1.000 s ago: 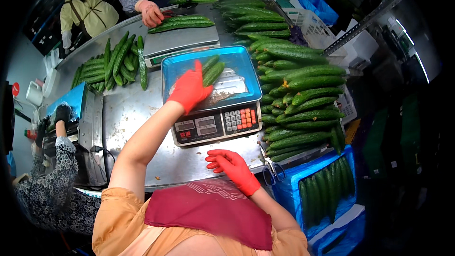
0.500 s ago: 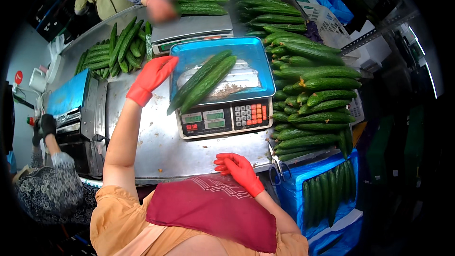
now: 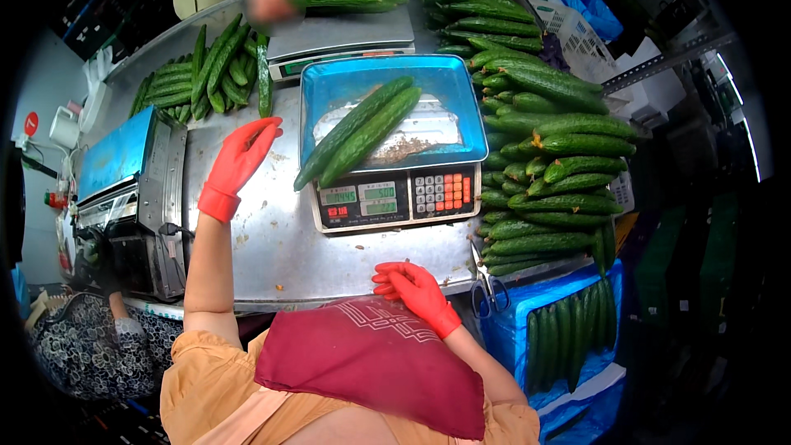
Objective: The person picks up cucumbers from a tray, places them onto a digital scale to weigh them, and then moves them onto the workstation table.
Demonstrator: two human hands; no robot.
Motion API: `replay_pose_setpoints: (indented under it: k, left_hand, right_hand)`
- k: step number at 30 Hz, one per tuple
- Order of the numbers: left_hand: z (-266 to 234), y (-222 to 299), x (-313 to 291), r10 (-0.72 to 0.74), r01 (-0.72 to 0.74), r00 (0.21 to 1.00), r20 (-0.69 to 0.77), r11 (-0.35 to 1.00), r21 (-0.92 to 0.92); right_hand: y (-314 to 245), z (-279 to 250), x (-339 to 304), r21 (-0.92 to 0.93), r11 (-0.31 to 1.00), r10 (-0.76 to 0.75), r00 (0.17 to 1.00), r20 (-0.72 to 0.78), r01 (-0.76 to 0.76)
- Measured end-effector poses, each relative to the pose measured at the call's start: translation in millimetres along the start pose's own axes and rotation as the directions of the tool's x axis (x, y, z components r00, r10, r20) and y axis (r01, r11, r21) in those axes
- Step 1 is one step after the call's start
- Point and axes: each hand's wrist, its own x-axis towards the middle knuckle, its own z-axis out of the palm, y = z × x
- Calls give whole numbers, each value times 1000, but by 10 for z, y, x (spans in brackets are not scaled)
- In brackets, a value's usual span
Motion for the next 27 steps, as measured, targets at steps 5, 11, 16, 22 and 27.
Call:
replay_pose_setpoints:
  k: [5,11,16,22,27]
  left_hand:
    - [192,166,-32,178,-178,984,15,968,178]
    - [465,470,-439,249,-200,969,-2,785,586]
    - [600,421,-564,309,-256,951,34,717,649]
    - [740,369,-370,378,-444,880,289,438,782]
    - [839,195,-258,321,-426,885,337,270,864]
  right_hand:
    - [-3,13,-1,-16,1000,7,1000,6,-7]
    - [32,7,-23,43,999,5,1000,-13,-4]
    - [19,3,6,27,999,17,1000,-3,-16]
    - [18,23,13,30,999,20,999,25,-21]
    - [29,-8,12,41,999,31,999,29,-33]
